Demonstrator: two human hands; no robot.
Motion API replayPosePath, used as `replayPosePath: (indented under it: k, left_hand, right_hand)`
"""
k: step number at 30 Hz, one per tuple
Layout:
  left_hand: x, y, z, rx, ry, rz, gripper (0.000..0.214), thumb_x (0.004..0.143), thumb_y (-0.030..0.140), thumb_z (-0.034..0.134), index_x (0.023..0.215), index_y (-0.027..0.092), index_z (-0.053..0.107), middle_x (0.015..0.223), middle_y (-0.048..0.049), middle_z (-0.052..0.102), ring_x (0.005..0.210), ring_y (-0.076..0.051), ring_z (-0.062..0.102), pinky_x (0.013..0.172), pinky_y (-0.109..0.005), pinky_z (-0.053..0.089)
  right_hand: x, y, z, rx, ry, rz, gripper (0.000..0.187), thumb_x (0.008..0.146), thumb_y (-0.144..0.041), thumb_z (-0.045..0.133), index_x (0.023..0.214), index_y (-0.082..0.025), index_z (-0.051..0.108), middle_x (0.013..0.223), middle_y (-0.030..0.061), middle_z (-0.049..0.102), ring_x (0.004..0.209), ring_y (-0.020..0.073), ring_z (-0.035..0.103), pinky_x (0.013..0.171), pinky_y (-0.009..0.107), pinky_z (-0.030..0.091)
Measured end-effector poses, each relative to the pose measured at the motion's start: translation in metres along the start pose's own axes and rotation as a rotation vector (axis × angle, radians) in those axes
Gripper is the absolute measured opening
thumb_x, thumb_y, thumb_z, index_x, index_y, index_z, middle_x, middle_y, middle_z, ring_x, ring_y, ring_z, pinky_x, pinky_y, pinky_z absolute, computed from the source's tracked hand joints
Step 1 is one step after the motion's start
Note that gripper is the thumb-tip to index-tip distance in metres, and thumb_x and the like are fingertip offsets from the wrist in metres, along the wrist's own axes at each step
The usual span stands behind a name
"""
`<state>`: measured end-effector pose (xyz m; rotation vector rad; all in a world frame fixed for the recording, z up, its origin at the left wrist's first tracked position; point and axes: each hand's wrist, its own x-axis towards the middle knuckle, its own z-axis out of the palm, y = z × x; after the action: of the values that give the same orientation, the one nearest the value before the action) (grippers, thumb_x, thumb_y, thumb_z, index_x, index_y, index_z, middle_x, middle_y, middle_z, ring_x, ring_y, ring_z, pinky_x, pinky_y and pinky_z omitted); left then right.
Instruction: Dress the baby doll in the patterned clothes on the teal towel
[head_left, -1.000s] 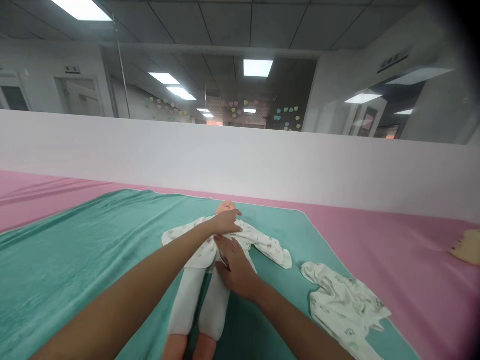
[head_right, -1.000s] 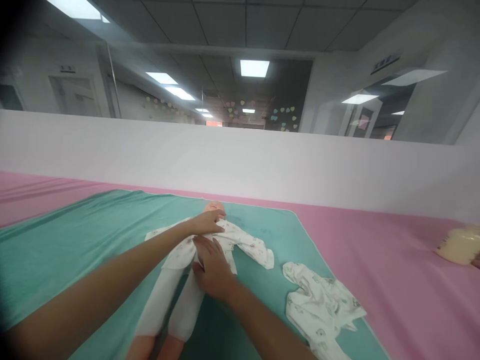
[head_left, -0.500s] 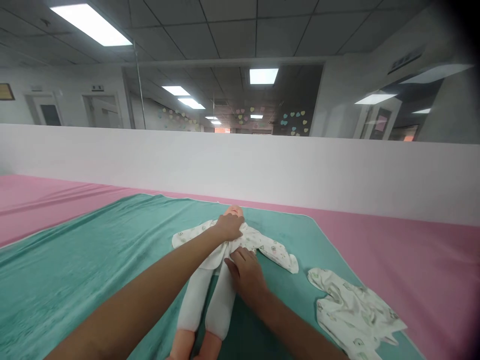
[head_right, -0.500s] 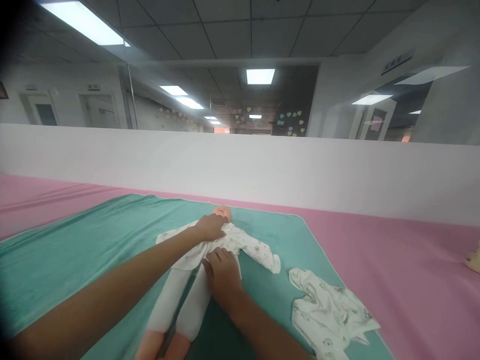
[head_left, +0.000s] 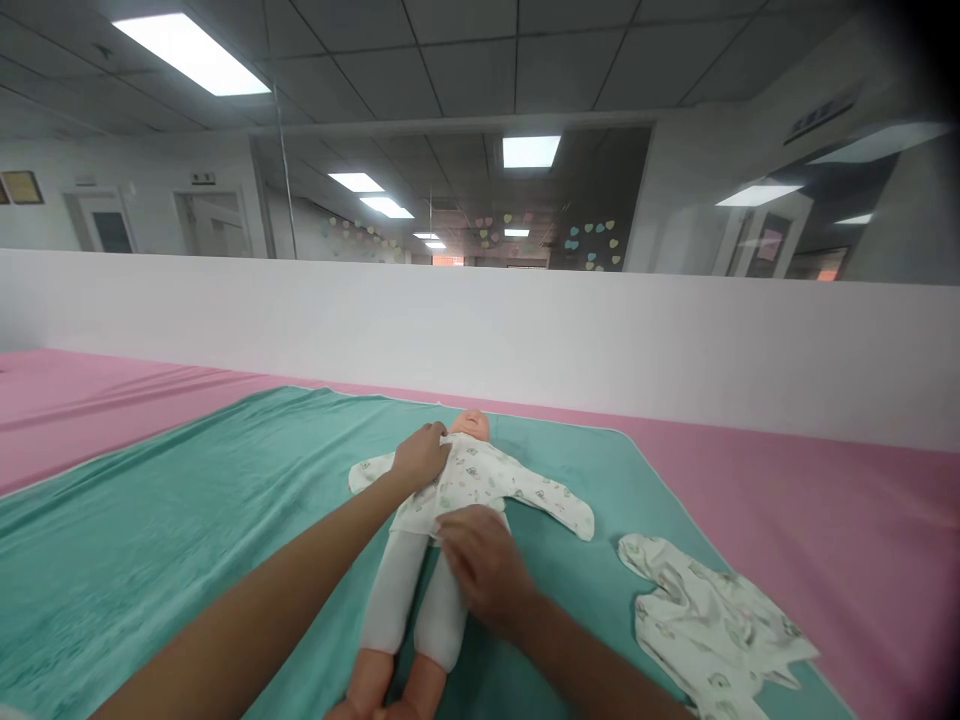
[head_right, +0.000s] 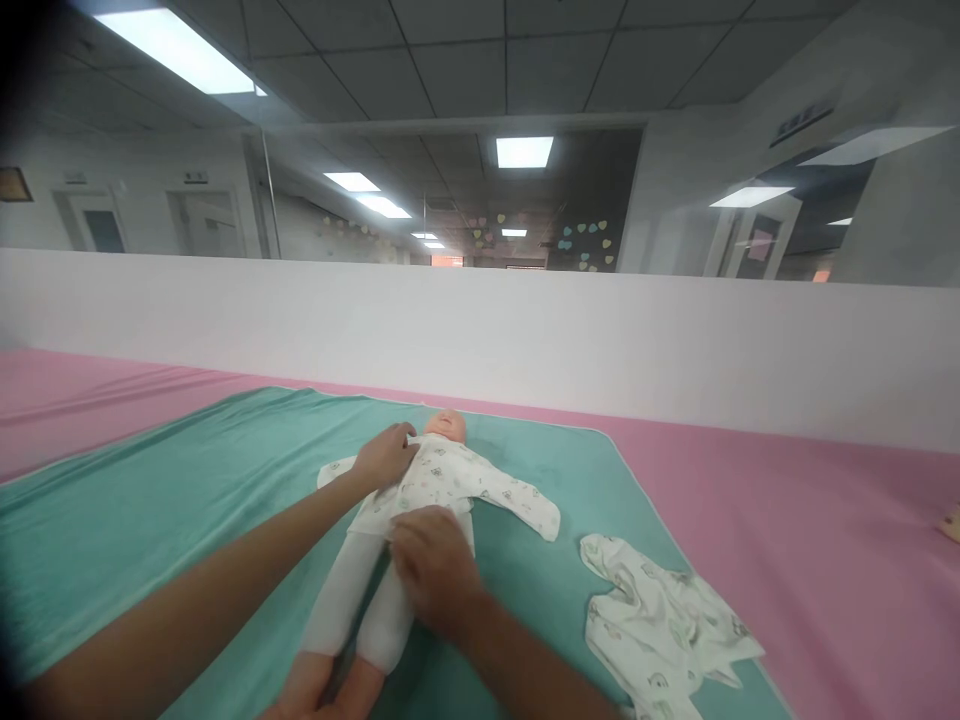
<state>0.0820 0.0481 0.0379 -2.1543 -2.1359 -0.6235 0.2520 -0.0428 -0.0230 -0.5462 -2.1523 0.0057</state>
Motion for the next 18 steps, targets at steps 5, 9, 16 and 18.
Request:
replayPosePath:
  k: [5, 9, 16, 18]
  left_hand:
    - [-0.038, -0.039, -0.004, -0.238, -0.139, -0.223, 0.043, 0.083, 0.053, 0.037, 0.097, 0.017, 0.055, 0.092, -0.0106, 0.064, 0.077, -0.024, 0.061, 0.060, -0.030, 0.042]
    - [-0.056, -0.050, 0.005, -0.656, -0.292, -0.296, 0.055, 0.079, 0.064, 0.036, 0.089, 0.015, 0.059, 0.084, -0.0097, 0.065, 0.073, -0.025, 0.061, 0.055, -0.030, 0.043]
    - [-0.036, -0.018, 0.036, -0.971, -0.122, -0.316, 0.046, 0.073, 0.059, 0.051, 0.090, 0.015, 0.052, 0.086, -0.0069, 0.061, 0.081, -0.022, 0.057, 0.067, -0.030, 0.042]
    - [-0.029, -0.009, 0.043, -1.001, -0.129, -0.299, 0.040, 0.072, 0.053, 0.054, 0.091, 0.017, 0.049, 0.079, -0.0035, 0.059, 0.070, -0.019, 0.057, 0.058, -0.026, 0.041]
  right_hand:
    - [-0.010, 0.053, -0.013, -0.141, 0.028, 0.616, 0.036, 0.092, -0.038, 0.032, 0.070, -0.019, 0.053, 0.068, 0.0038, 0.057, 0.066, 0.0181, 0.051, 0.062, 0.032, 0.038]
    - [-0.018, 0.073, -0.007, 0.020, -0.068, 0.670, 0.040, 0.091, -0.048, 0.032, 0.070, -0.020, 0.052, 0.075, 0.0038, 0.060, 0.076, 0.0199, 0.053, 0.071, 0.033, 0.039]
    - [-0.012, 0.075, 0.003, 0.649, 0.163, 0.918, 0.044, 0.080, -0.058, 0.048, 0.108, -0.023, 0.053, 0.119, 0.0047, 0.057, 0.115, 0.0222, 0.048, 0.095, 0.034, 0.038]
    - [-0.012, 0.082, 0.000, 0.811, 0.252, 0.950, 0.054, 0.077, -0.057, 0.053, 0.121, -0.026, 0.047, 0.132, 0.0036, 0.049, 0.123, 0.0223, 0.043, 0.099, 0.035, 0.037]
